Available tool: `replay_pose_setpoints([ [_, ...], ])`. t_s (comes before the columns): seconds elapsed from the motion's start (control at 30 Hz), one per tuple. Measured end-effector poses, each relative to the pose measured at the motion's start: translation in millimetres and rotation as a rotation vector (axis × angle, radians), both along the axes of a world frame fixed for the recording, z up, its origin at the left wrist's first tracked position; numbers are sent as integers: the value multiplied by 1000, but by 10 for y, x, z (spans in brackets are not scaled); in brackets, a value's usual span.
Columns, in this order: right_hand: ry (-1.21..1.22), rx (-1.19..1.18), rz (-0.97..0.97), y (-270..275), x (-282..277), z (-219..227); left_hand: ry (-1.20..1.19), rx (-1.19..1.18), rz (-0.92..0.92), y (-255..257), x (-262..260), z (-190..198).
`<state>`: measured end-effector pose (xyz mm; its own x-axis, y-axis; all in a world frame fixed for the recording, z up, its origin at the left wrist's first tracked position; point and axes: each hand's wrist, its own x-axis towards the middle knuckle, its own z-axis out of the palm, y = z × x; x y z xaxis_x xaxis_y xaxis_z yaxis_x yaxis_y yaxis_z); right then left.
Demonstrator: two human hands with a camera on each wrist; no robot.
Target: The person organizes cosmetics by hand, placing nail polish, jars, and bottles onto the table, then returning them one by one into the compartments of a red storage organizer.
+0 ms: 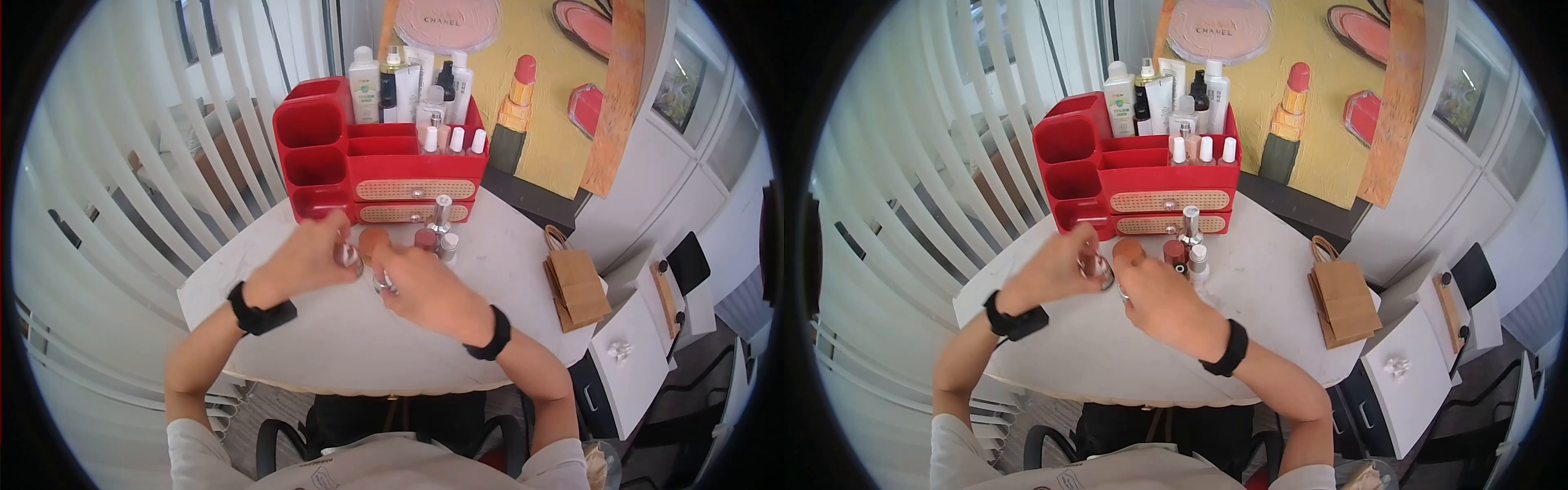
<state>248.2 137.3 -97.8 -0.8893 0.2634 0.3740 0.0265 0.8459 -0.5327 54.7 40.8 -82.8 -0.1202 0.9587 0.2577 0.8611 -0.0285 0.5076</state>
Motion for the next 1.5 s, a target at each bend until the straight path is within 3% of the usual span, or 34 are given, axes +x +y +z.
replay_pose_setpoints([
  [0.13, -53, 117, -120, -120, -174, -379, 57, 41, -52, -39, 14, -395],
  [0.5, -138, 283, -288, -132, -333, -652, -5, -36, -64, 23, 41, -453],
  [0.57, -205, 245, -397, -137, -372, -616, -90, 11, -55, 40, 2, -528],
  [0.7, -217, 284, -417, -87, -393, -643, 1, 85, -71, 25, -137, -563],
  [0.8, -189, 286, -356, -46, -382, -629, 63, 49, -183, 105, -281, -609],
  [0.87, -211, 235, -350, -49, -387, -586, -150, -118, -288, 184, -324, -579],
  [0.97, -216, 206, -328, -30, -379, -571, -265, -239, -264, 206, -323, -503],
  [1.17, -211, 169, -330, -60, -352, -558, -233, -220, -262, 204, -317, -523],
  [1.3, -172, 251, -342, -202, -62, -175, -13, -143, -210, 57, -315, -199],
  [1.4, -23, -83, -215, -84, 367, 356, -33, -246, -115, 67, -381, 307],
  [1.43, 64, -180, -167, 48, 487, 449, -28, -165, -122, 109, -386, 460],
  [1.5, 147, -285, -271, 372, 618, 504, -20, -82, -126, 253, -366, 677],
])
